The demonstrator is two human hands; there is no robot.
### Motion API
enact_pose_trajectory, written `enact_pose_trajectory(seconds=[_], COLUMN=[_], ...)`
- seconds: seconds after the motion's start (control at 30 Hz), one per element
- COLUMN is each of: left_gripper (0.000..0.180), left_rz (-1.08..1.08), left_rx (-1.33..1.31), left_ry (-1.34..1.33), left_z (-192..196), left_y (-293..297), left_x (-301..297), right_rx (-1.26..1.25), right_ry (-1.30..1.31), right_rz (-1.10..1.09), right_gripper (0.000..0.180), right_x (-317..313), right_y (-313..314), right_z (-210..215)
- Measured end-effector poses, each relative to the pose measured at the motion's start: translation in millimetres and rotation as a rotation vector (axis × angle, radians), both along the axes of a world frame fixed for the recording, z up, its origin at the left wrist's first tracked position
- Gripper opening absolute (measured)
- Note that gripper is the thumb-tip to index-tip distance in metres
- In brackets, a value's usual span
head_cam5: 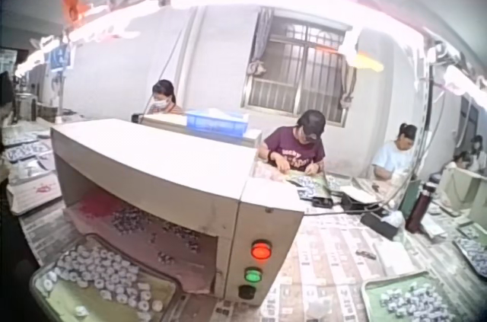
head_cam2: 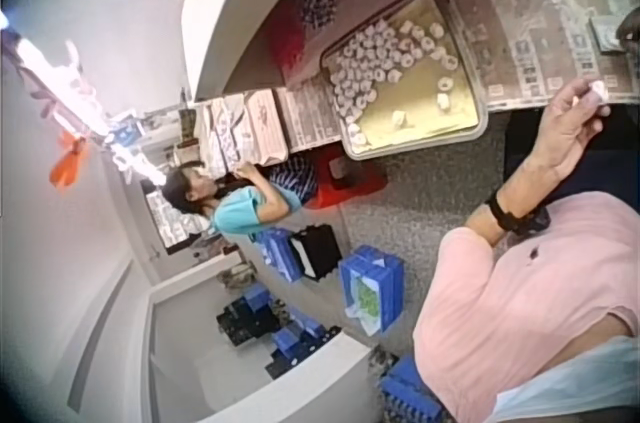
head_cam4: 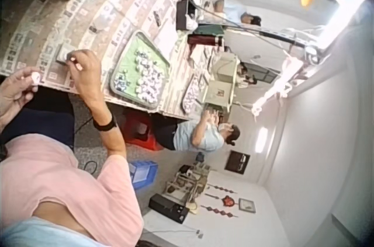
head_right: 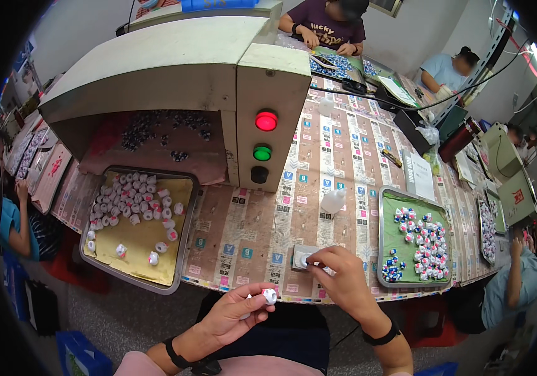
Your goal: The person sits at a workstation in a factory and assembles small, round, white and pink objects. They pick up a white base and a small blue component, press them together, and place the finished item into a green tray. The process is repeated continuously throughout the clip.
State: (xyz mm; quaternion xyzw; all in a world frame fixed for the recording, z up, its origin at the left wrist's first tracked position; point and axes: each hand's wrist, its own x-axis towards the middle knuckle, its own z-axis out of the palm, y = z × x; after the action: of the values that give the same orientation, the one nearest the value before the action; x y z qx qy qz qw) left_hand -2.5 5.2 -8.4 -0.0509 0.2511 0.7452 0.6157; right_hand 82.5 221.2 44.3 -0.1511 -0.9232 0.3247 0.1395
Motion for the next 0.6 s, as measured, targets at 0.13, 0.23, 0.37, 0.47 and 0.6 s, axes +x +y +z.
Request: enact_pose_trajectory(seconds=[0.13,0.23,0.37,0.47,0.6], left_gripper=[0.031,0.03,0.03,0.032,0.03], left_rz=[0.002,-0.007,-0.016,-0.027,-0.028], left_rx=[-0.004,0.003,0.006,0.038,0.026], left_ry=[0.036,0.049,0.063,0.067,0.081], left_z=[0,0,1,2,1], left_y=[6,9,10,11,11], left_x=[3,5,7,7,9], right_rx=[-0.34,-0.476,-0.59,-0.641,-0.692], right_ry=[0.024,0.07,0.083,0.064,0.035], right_rz=[0.021,0.072,0.037,0.007,-0.001], right_gripper=[0.015,0.017,0.017,0.017,0.018], right_x=[14,23,29,32,35], right_y=[-16,-31,-40,-40,-39], right_z=[12,17,12,6,0])
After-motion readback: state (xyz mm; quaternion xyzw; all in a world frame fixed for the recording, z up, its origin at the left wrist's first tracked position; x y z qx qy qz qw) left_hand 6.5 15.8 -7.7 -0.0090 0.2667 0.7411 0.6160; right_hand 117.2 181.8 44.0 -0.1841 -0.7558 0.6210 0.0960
